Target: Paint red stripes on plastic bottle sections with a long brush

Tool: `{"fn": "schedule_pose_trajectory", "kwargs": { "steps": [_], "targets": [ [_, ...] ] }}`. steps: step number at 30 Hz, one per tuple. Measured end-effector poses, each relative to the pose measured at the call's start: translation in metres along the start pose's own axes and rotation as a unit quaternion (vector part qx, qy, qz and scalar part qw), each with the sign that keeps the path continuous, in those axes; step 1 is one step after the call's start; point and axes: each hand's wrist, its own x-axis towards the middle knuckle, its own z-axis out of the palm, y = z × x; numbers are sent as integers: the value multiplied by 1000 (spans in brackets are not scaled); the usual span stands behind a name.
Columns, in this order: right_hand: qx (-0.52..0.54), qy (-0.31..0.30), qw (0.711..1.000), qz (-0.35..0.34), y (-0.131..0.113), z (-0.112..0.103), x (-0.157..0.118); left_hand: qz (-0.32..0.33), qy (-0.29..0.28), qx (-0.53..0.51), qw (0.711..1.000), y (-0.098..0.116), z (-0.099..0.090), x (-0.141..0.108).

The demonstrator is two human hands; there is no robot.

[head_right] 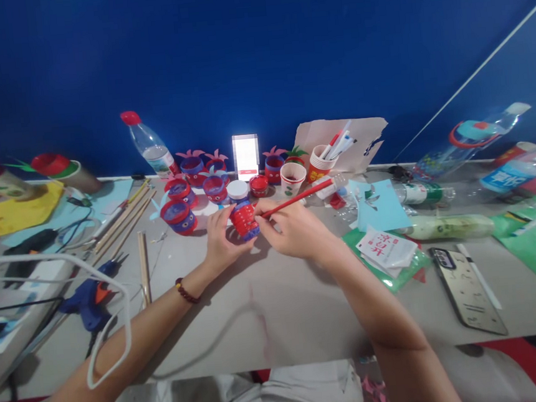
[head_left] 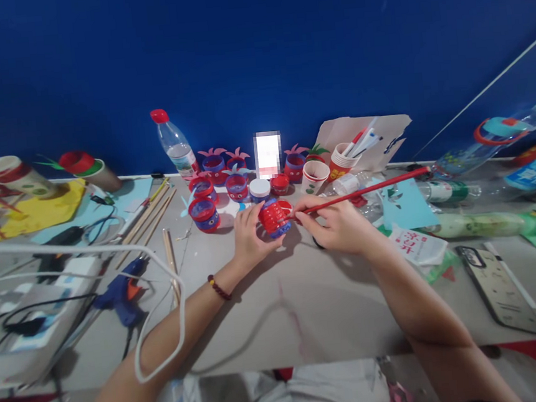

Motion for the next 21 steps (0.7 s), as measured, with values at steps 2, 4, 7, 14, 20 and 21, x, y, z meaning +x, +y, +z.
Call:
{"fn": "schedule_pose_trajectory", "kwargs": {
  "steps": [2, 4, 7, 14, 20, 21],
  "targets": [
    [0, 3, 1000, 0, 2, -1, 0, 0, 1, 2, 1000, 0, 0, 0],
    [-6, 13, 1000, -4, 4, -1, -1, 3, 3, 3, 1000, -1, 1, -1],
    [-13, 13, 1000, -1, 7, -1, -2, 14, 9, -5, 1000, -2, 1, -1],
    [-19, 0, 1000, 1, 5, -3, -2, 9, 13, 0, 1000, -1, 1, -1],
    [-27, 5, 1000, -6, 6, -4, -3, 13, 17, -1, 1000, -2, 1, 0],
    [-30, 6, 999, -9, 6, -4, -3, 13, 16, -1, 1000, -2, 1, 0]
  ]
}}
